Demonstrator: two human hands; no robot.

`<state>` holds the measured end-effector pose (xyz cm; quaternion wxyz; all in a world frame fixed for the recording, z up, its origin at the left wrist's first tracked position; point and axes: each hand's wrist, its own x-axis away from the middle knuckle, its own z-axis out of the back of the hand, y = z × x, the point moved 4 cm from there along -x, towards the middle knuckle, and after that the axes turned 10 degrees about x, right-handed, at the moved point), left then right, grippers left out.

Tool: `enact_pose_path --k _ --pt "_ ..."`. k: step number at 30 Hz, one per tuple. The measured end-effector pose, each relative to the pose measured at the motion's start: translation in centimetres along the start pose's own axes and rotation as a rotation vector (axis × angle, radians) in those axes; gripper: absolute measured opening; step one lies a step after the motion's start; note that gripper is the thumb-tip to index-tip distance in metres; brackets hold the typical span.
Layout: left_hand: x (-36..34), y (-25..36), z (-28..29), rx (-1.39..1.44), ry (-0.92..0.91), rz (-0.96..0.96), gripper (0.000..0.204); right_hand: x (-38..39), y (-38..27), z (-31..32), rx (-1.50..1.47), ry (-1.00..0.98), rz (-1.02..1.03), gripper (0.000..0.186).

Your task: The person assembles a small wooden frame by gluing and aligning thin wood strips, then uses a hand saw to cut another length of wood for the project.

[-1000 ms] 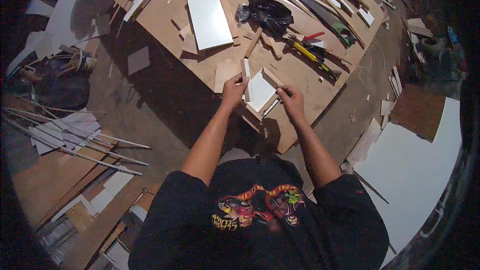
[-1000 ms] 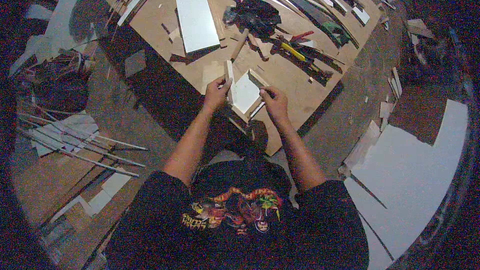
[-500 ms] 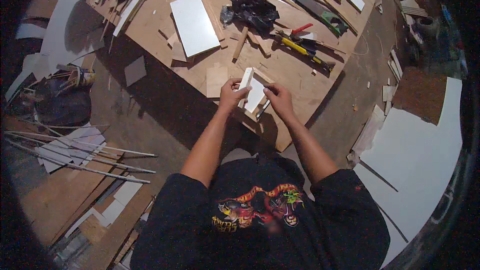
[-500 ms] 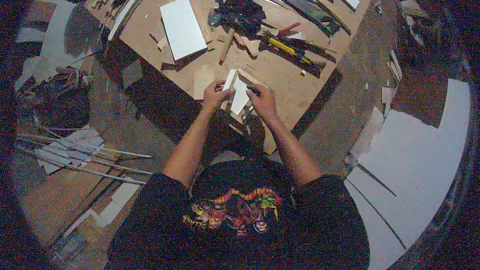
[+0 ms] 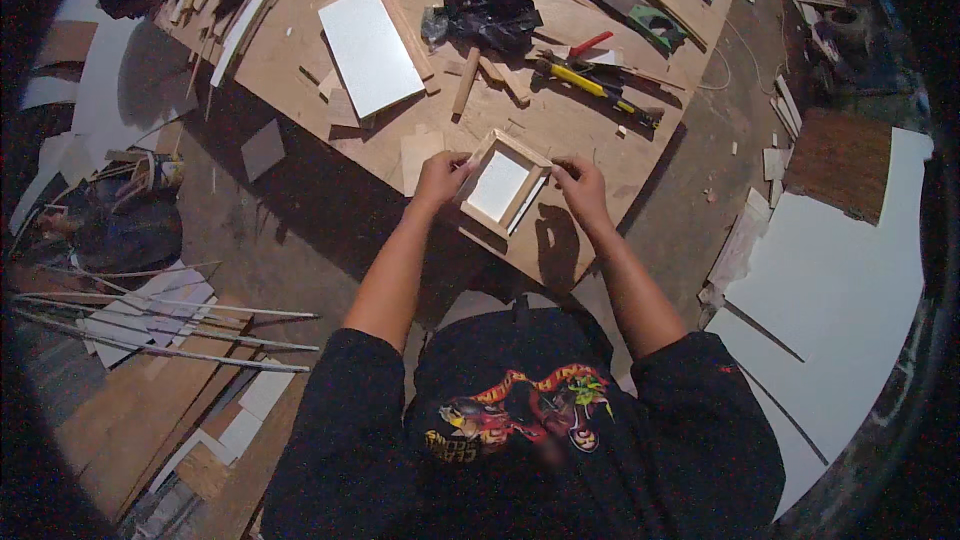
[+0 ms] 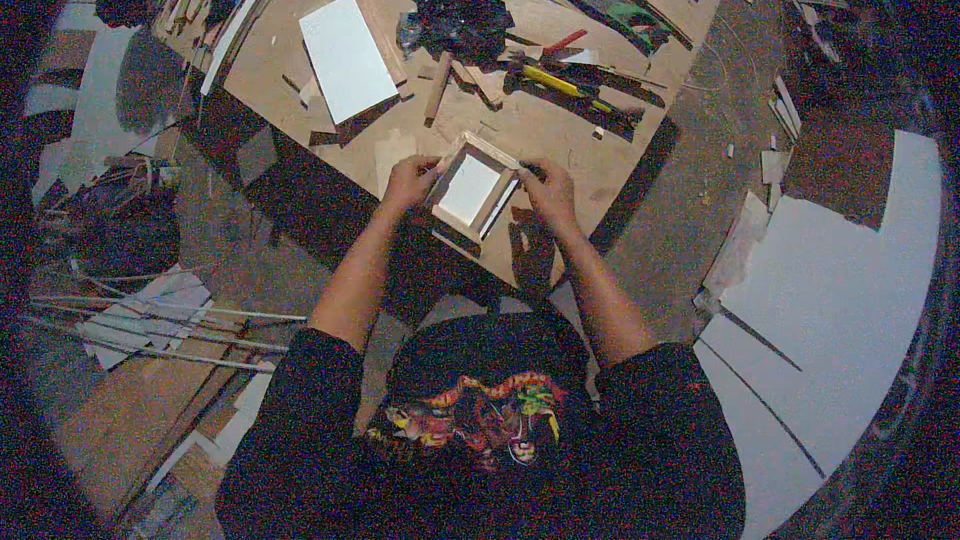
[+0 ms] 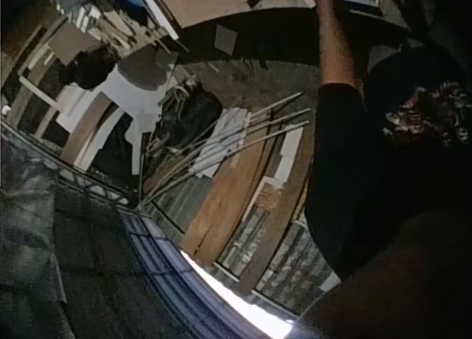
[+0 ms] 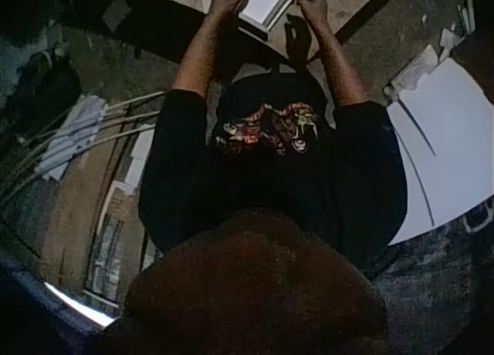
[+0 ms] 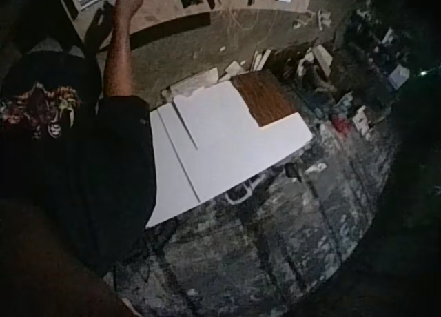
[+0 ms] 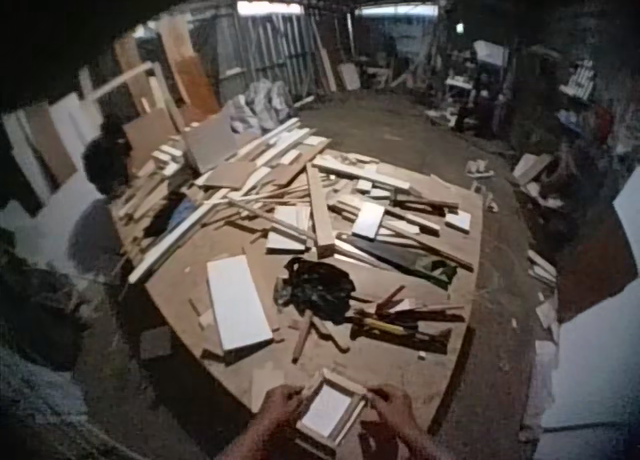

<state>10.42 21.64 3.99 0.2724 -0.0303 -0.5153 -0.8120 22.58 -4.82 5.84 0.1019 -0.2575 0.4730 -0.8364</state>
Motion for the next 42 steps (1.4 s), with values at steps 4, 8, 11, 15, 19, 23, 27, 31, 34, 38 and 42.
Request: enact_pose_path --k 4,8,11,15,19,23,27,31,34,38,42 --pt "-0.1 -0.5 -0.3 0.018 -0.031 0.039 0.034 -0.2 1.0 -0.3 0.005 -0.012 -0.024 0.026" --pt "-0.1 -1.7 -0.6 0.069 -0.025 0.012 0.033 0.0 0.8 -0.7 -0.018 -0.016 -0.036 0.027" --pt "0.0 -1.2 -1.1 0.017 -0.010 -0.002 0.031 -0.7 2.0 -1.3 0.042 0.014 0.010 0.031" --pt "0.2 -0.7 -1.1 0.062 0.045 -0.067 0.033 -0.7 1.3 -3.2 0.312 -0.001 0.125 0.033" --pt "0.9 0.2 -1.0 -0.013 0.085 -0.004 0.031 1.4 -2.0 -5.0 0.425 -0.128 0.080 0.037" --pt "0.9 1.0 -1.1 -0.045 0.105 -0.047 0.031 2.5 -1.5 -5.7 0.495 -0.090 0.203 0.035" --pt "1.1 1.0 -1.0 -0.032 0.116 0.013 0.030 3.5 -1.2 -5.9 0.535 -0.058 0.267 0.033" --pt "1.0 1.0 -1.0 0.000 0.121 0.051 0.031 3.6 -1.0 -6.0 0.511 -0.061 0.280 0.033" --pt "0.9 1.0 -0.8 0.006 0.098 0.025 0.036 3.6 -1.0 -6.1 0.532 -0.055 0.289 0.033" --pt "1.4 1.3 -0.8 -0.062 0.017 0.034 0.039 3.7 -1.3 -5.8 0.480 -0.036 0.229 0.032" --pt "1.4 1.0 -0.3 -0.164 0.061 -0.085 0.039 3.6 -1.1 -4.4 0.435 0.051 0.253 0.030"
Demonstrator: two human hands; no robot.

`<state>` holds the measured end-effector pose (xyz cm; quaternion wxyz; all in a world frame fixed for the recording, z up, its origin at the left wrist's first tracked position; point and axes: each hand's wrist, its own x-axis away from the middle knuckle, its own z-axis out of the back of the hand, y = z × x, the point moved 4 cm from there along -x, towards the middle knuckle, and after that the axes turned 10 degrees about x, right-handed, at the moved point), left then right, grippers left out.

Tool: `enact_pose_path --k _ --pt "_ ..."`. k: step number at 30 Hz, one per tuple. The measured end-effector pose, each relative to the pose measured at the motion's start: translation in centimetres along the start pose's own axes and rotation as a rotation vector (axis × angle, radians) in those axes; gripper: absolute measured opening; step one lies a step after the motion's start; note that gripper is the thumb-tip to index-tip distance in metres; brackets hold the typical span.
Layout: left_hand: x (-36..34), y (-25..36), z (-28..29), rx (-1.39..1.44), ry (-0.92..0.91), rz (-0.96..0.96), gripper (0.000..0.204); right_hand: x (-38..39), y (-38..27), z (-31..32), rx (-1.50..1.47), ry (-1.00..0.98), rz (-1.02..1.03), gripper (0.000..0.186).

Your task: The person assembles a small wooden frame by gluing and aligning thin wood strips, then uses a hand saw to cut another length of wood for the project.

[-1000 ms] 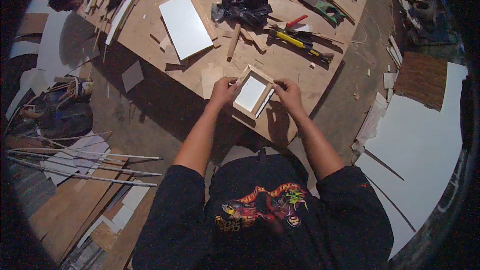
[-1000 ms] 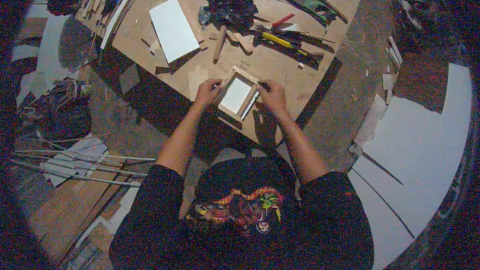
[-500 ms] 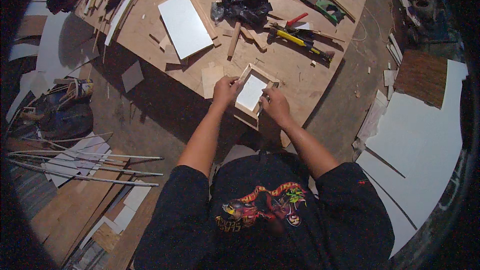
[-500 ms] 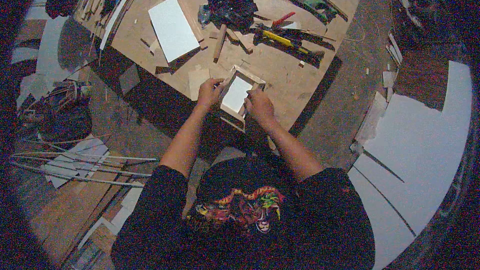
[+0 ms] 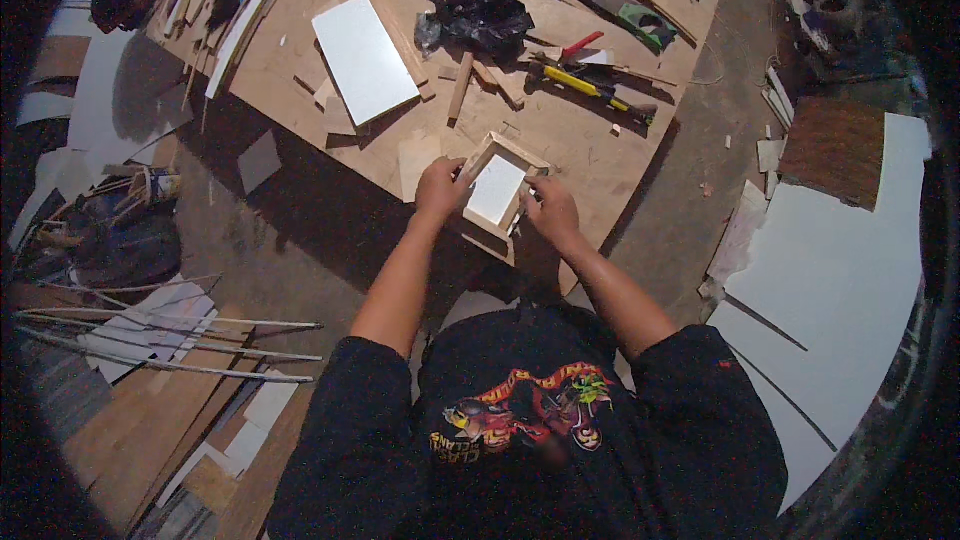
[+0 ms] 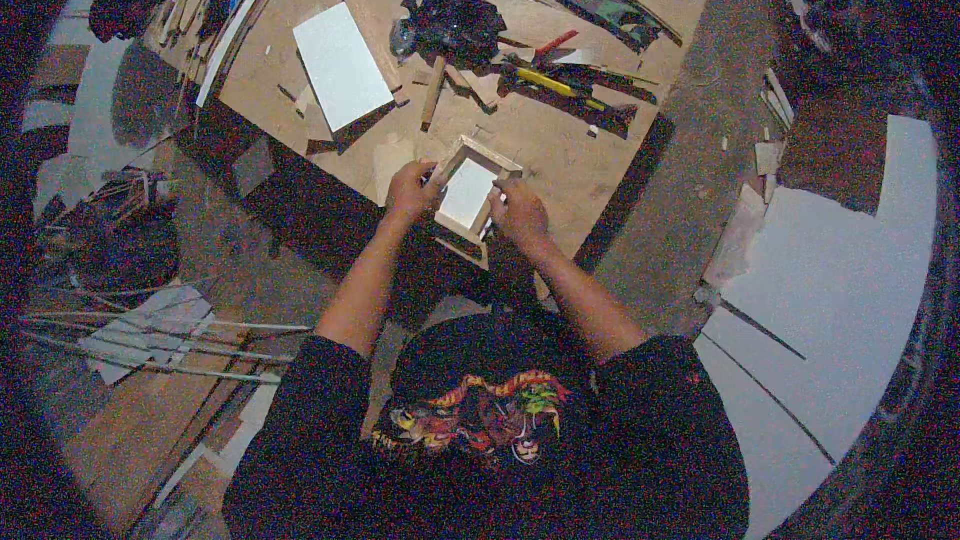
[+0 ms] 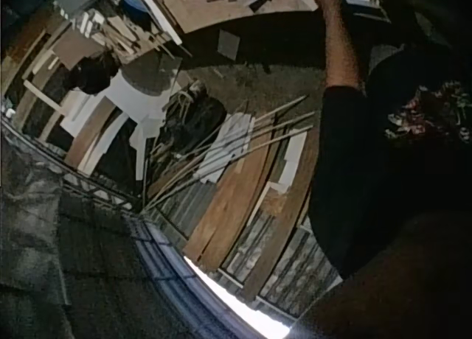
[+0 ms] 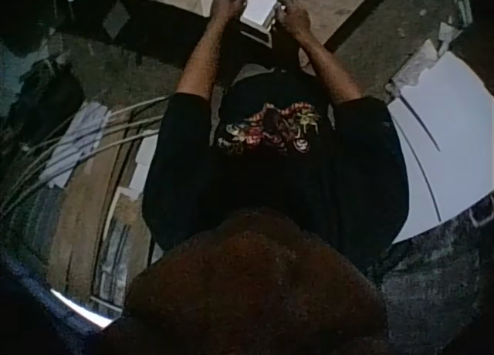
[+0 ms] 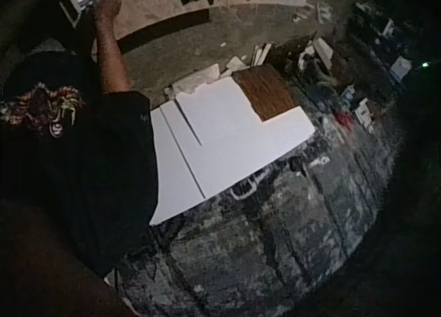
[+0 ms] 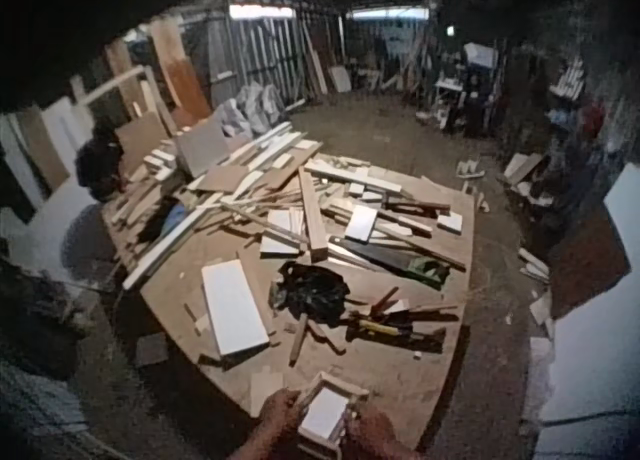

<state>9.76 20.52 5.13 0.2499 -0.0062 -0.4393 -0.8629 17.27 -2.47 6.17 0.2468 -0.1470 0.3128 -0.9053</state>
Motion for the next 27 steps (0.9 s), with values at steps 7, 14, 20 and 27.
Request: enact_pose_path --k 7,14,20,27 --pt "1.1 2.6 2.3 0.068 0.181 -0.058 0.032 -0.7 0.6 2.3 -0.005 0.058 0.029 0.031" --pt "3.3 3.3 -1.7 0.242 0.232 0.001 0.034 -2.8 3.1 3.4 0.091 0.058 -0.011 0.037" --pt "5.6 3.8 -5.7 0.499 0.211 0.154 0.038 -3.4 1.7 4.5 -0.179 -0.146 0.057 0.047" --pt "5.1 5.9 -10.8 0.649 0.019 0.350 0.039 -4.5 5.0 3.7 -0.585 -0.369 -0.196 0.043"
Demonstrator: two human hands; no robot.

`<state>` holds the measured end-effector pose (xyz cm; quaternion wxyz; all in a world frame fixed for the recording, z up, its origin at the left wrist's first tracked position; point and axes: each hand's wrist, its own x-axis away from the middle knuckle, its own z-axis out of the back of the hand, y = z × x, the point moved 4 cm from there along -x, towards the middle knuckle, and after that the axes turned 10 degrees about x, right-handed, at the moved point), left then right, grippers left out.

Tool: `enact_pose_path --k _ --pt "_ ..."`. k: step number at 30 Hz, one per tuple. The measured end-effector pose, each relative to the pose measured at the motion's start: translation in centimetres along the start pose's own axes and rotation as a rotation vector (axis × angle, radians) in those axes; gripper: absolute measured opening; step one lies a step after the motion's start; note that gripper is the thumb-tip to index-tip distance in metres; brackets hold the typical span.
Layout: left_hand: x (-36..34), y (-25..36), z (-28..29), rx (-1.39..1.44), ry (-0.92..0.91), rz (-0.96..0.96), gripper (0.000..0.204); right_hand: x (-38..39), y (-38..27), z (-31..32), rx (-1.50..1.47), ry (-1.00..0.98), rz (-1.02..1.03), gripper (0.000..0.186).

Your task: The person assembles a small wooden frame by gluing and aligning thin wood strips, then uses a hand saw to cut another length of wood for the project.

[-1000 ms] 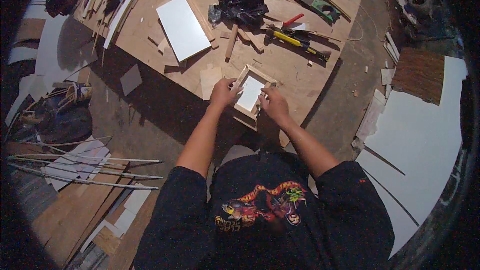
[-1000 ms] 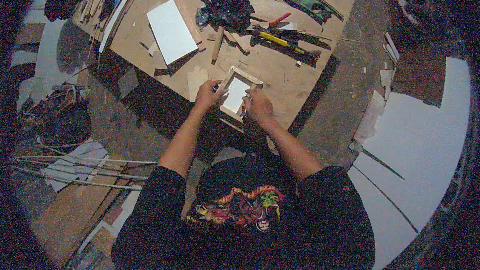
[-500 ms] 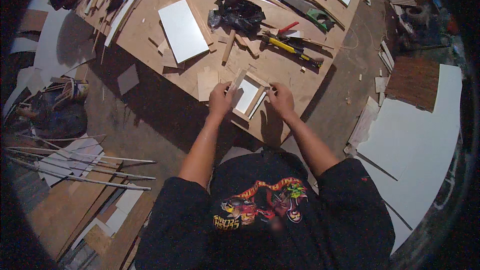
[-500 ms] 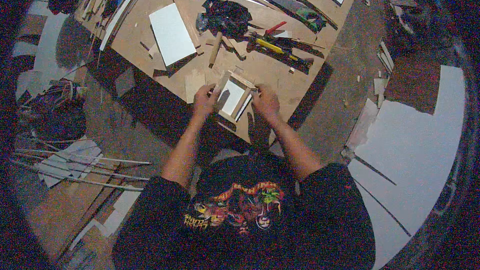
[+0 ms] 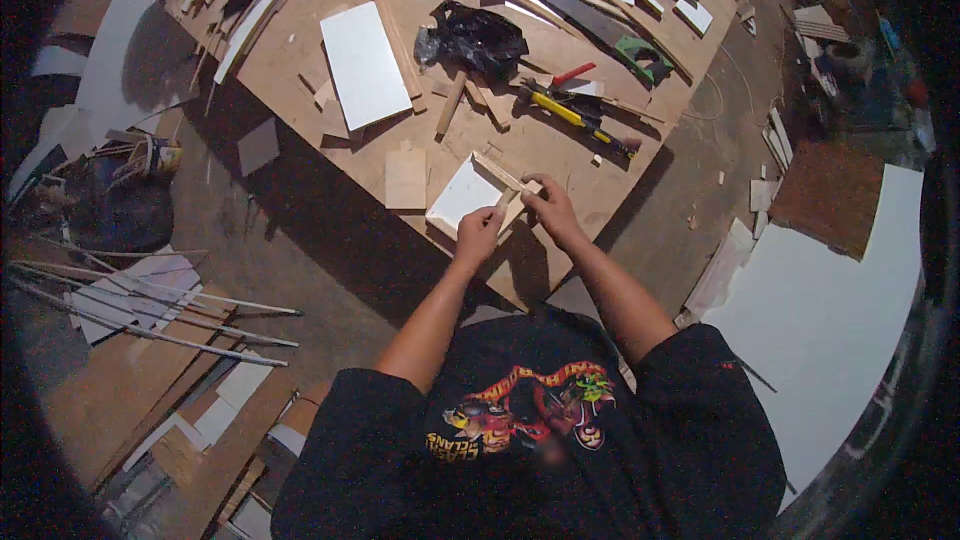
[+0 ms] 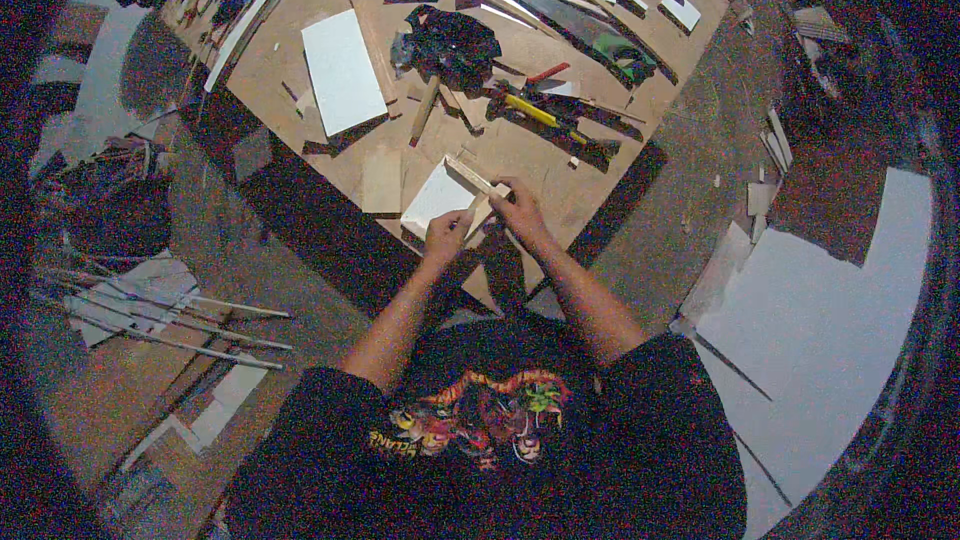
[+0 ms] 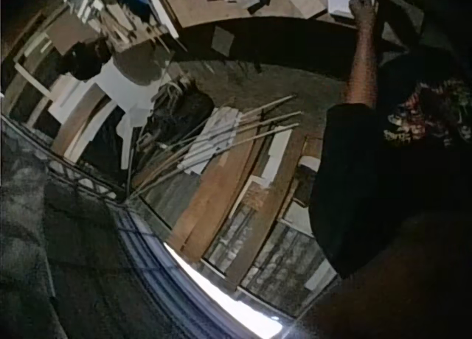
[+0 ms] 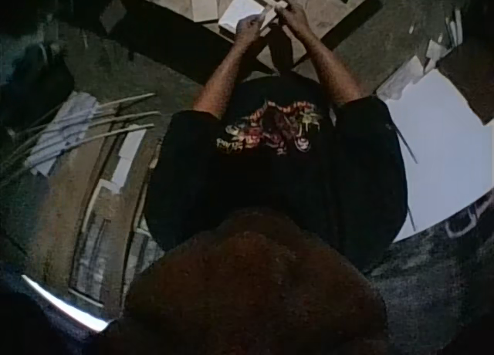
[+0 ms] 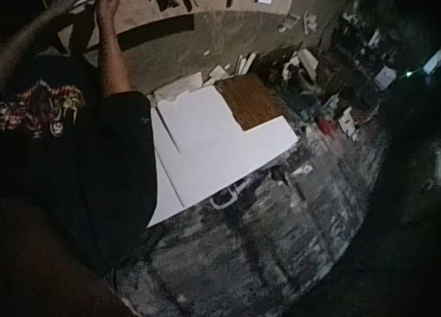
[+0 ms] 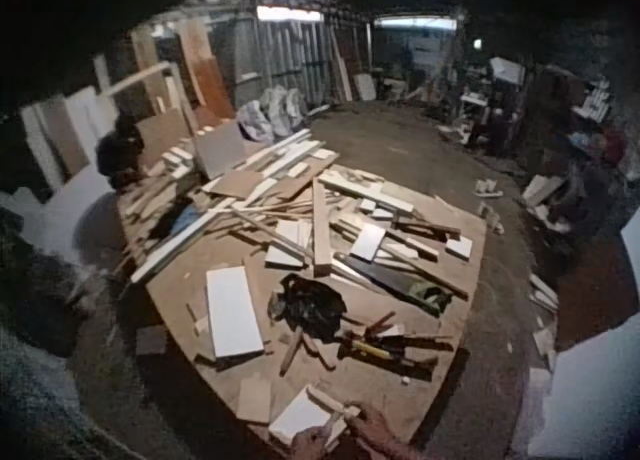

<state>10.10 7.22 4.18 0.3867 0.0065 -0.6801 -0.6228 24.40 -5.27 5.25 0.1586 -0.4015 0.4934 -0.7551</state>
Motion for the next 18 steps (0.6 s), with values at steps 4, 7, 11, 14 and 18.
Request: enact_pose_path --k 4,7,11,14,18 --pt "-0.3 1.4 0.0 -0.024 0.170 -0.169 0.040 -1.6 -0.3 2.9 -0.094 0.164 -0.101 0.029" --pt "0.1 2.5 0.5 0.055 0.318 -0.051 0.040 -3.4 1.3 5.5 -0.319 0.269 -0.246 0.028" --pt "0.4 0.3 0.8 0.062 0.370 -0.021 0.039 -5.2 2.1 6.5 -0.438 0.300 -0.258 0.026" --pt "0.8 0.5 -0.1 0.019 0.386 -0.070 0.041 -5.9 2.0 6.2 -0.451 0.237 -0.250 0.025" --pt "1.5 1.9 -1.7 0.094 0.412 0.063 0.036 -6.8 2.6 5.9 -0.507 0.120 -0.272 0.024"
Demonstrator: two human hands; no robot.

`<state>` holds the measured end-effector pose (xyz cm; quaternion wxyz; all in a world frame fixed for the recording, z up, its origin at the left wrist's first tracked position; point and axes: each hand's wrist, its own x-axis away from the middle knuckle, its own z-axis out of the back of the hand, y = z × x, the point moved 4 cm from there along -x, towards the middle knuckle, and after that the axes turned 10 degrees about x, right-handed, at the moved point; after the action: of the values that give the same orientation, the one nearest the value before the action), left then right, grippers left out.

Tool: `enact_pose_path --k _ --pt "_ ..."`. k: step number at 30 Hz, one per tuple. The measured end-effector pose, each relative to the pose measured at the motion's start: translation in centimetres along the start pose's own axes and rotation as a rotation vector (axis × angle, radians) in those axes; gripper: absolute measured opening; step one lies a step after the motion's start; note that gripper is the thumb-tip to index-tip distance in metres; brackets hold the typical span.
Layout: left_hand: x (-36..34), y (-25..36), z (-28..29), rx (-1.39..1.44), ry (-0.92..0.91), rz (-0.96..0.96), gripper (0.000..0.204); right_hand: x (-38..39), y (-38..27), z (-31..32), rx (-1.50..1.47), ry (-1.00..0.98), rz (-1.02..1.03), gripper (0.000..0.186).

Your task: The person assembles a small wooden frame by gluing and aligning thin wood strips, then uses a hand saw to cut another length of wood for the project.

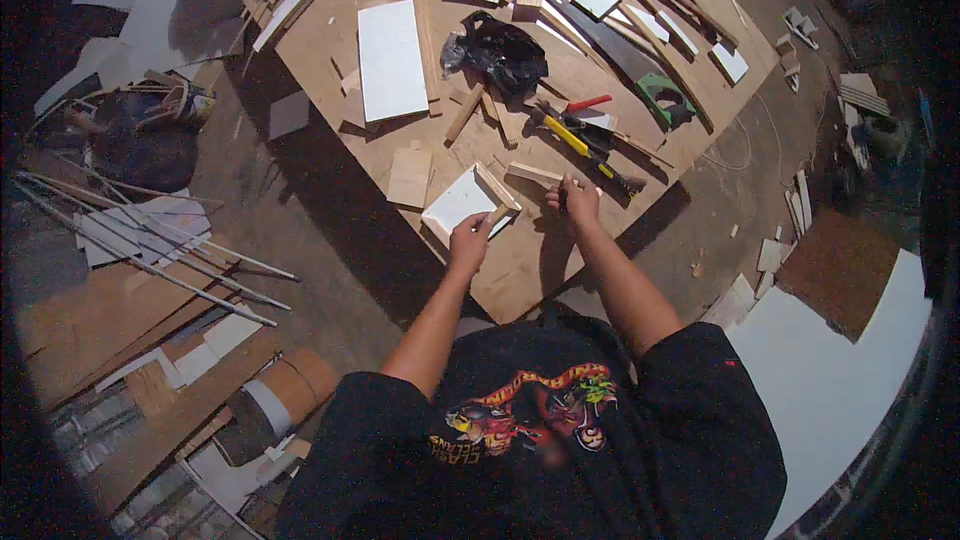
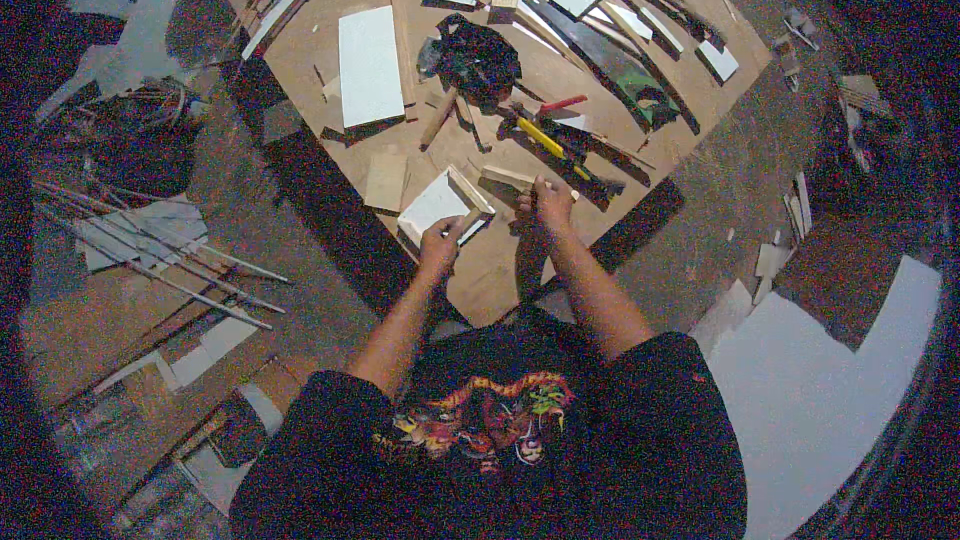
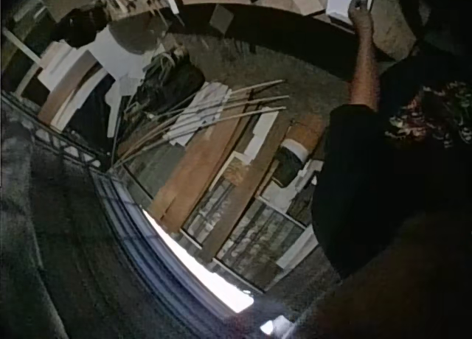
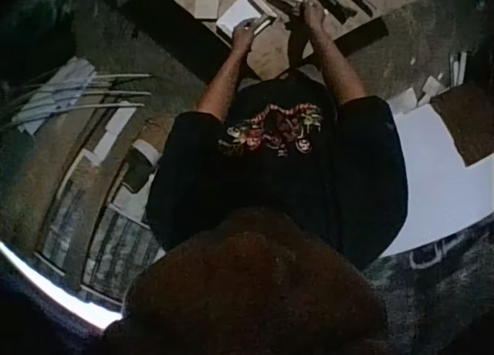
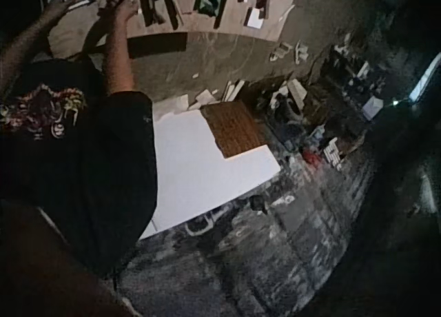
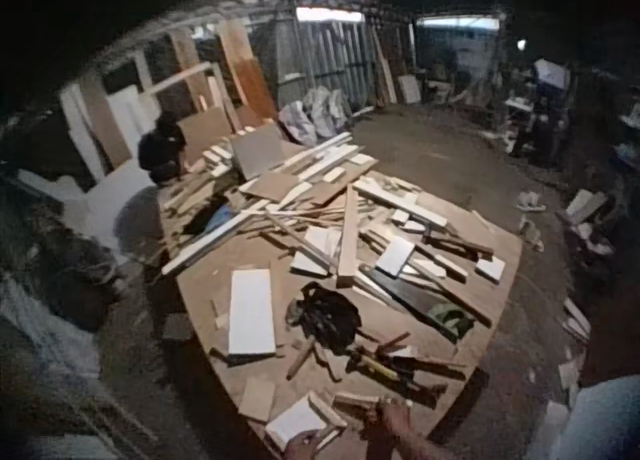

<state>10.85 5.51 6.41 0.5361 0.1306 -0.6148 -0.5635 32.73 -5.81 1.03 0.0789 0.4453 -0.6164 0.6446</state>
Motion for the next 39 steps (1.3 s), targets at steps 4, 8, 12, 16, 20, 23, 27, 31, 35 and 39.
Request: enact_pose_path --k 4,8,12,16,20,23,27,31,35,39 --pt "0.0 0.0 -0.5 -0.034 0.011 0.044 0.033 -1.2 0.1 -0.3 0.045 -0.065 -0.045 0.028" --pt "0.2 -0.9 -0.9 0.053 0.053 0.061 0.032 0.0 -1.2 -1.2 0.040 -0.013 -0.079 0.028" --pt "-0.2 -2.0 -1.1 0.044 0.077 0.046 0.030 -2.9 0.7 0.0 -0.043 -0.043 -0.110 0.018" --pt "-0.1 -1.8 -0.8 0.019 0.088 0.061 0.030 -2.5 0.2 -0.4 -0.060 -0.023 -0.151 0.022" --pt "-0.1 -1.5 0.1 0.035 0.108 0.041 0.031 0.5 -2.2 -1.5 0.016 0.026 -0.231 0.033" --pt "-1.9 -1.7 -0.7 0.063 0.086 -0.012 0.033 -6.4 2.0 2.4 0.275 0.067 0.111 0.036" --pt "-3.8 -3.6 2.6 -0.006 0.196 -0.108 0.031 -3.6 -0.3 -0.5 0.920 0.134 0.361 0.043" --pt "-5.0 2.0 3.1 -0.097 0.219 -0.175 0.026 0.4 -5.5 -4.4 1.137 0.284 0.522 0.050" --pt "-9.4 4.7 4.1 -0.186 0.177 -0.442 0.027 -0.9 -5.6 -12.1 1.248 -0.040 0.654 0.054" --pt "-14.9 4.4 4.9 -0.173 0.161 -0.377 0.027 -2.8 -5.8 -19.7 1.386 -0.170 0.582 0.057"
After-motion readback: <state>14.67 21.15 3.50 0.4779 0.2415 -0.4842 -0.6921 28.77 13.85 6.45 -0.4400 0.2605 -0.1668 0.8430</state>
